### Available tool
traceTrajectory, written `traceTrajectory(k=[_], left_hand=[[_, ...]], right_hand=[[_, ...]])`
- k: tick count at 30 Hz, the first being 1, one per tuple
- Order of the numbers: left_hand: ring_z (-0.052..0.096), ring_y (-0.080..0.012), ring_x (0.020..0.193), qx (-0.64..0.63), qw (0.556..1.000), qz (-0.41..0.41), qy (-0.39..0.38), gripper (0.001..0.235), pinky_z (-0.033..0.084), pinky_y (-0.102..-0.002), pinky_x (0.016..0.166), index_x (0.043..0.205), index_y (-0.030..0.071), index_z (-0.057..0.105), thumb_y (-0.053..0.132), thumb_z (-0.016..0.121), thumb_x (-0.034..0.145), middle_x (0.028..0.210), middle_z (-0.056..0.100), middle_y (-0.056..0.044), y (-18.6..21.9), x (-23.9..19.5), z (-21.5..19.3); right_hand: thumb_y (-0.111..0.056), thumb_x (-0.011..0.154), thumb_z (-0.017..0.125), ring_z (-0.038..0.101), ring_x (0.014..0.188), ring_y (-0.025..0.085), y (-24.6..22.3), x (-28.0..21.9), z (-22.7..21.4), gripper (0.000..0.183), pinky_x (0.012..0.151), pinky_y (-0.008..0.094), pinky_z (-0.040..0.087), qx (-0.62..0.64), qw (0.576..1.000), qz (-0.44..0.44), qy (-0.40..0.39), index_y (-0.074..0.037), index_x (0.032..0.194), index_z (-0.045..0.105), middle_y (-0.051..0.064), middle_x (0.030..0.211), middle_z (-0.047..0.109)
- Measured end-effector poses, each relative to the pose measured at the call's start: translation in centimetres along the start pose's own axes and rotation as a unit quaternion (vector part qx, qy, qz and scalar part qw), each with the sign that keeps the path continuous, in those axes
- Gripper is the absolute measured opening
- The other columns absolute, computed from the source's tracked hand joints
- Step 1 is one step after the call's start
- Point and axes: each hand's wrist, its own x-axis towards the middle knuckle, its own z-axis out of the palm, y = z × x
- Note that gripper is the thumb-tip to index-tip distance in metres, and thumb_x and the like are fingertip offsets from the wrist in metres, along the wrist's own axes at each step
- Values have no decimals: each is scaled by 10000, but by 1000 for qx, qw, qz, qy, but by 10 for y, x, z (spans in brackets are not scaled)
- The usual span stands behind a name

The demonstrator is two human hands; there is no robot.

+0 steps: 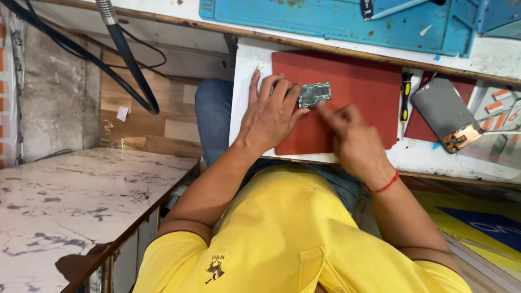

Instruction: The person uses a small metal tool to scrape and clean the surface of a small circuit board placed on a red mat. They repeatedly rub the tool across the board's surface, occasionally repositioning the board with their left hand. The person briefly picks up a hot air gun and directs it toward the board before resuming the scraping action.

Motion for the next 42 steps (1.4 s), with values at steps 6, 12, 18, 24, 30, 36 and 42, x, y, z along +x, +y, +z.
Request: traceTrajectory(k=[6, 12, 18, 24, 30, 36, 42], left_hand=[[508, -309, 1250, -11, 1000, -2, 0, 515, 262, -665, 1177, 1244, 63, 638, 397, 785, 882, 1164, 587, -86, 2, -3, 9], [508, -305, 1243, -5, 1000, 4, -1, 532, 252, -645, 1192, 1261, 53, 637, 408, 793, 896, 1159, 585, -80, -1, -2, 6], [518, -301, 1237, -15, 1000, 1, 4, 538, 254, -627, 1190, 1236, 51, 660, 415, 817, 872, 1148, 599, -84, -4, -1, 4], [526, -307, 1230, -42, 999, -9, 2, 541, 254, -632, 1180, 1212, 49, 674, 410, 837, 844, 1143, 605, -100, -4, -5, 0], [526, -304, 1209, -44, 999, -7, 5, 543, 257, -636, 1176, 1202, 40, 672, 429, 834, 860, 1136, 606, -103, -8, 0, -2], [520, -307, 1222, -22, 1000, 0, 12, 546, 252, -609, 1190, 1219, 48, 669, 435, 832, 871, 1142, 603, -93, 0, -2, 0], [514, -310, 1228, -31, 999, -9, -5, 554, 254, -606, 1193, 1223, 46, 665, 430, 837, 863, 1146, 592, -106, -1, -7, 0]], right_hand=[[-2, 969, 568, 669, 810, 434, -5, -2, -10, 544, 681, 524, 547, 13, 1000, 25, 0, -190, 1479, 587, 186, 1090, 633], [59, 913, 538, 661, 849, 451, 2, -8, -7, 615, 727, 527, 552, 26, 1000, 14, 9, -159, 1487, 572, 224, 1106, 618], [80, 869, 530, 660, 854, 447, 0, -2, -2, 656, 721, 512, 558, 48, 999, -15, 8, -131, 1490, 556, 225, 1105, 618], [37, 909, 562, 660, 789, 431, -9, -1, 1, 608, 690, 520, 546, 13, 999, 9, -45, -155, 1485, 569, 204, 1047, 626], [27, 888, 538, 664, 831, 450, -9, -4, -5, 613, 692, 526, 547, -1, 999, 8, -41, -94, 1489, 548, 226, 1081, 616], [-24, 963, 550, 637, 841, 484, -2, 0, 4, 566, 722, 560, 526, 13, 999, 41, -28, -100, 1522, 513, 256, 1104, 599], [8, 939, 533, 644, 892, 468, 2, -8, 8, 604, 759, 540, 537, 14, 1000, 22, -2, -113, 1530, 520, 239, 1101, 597]])
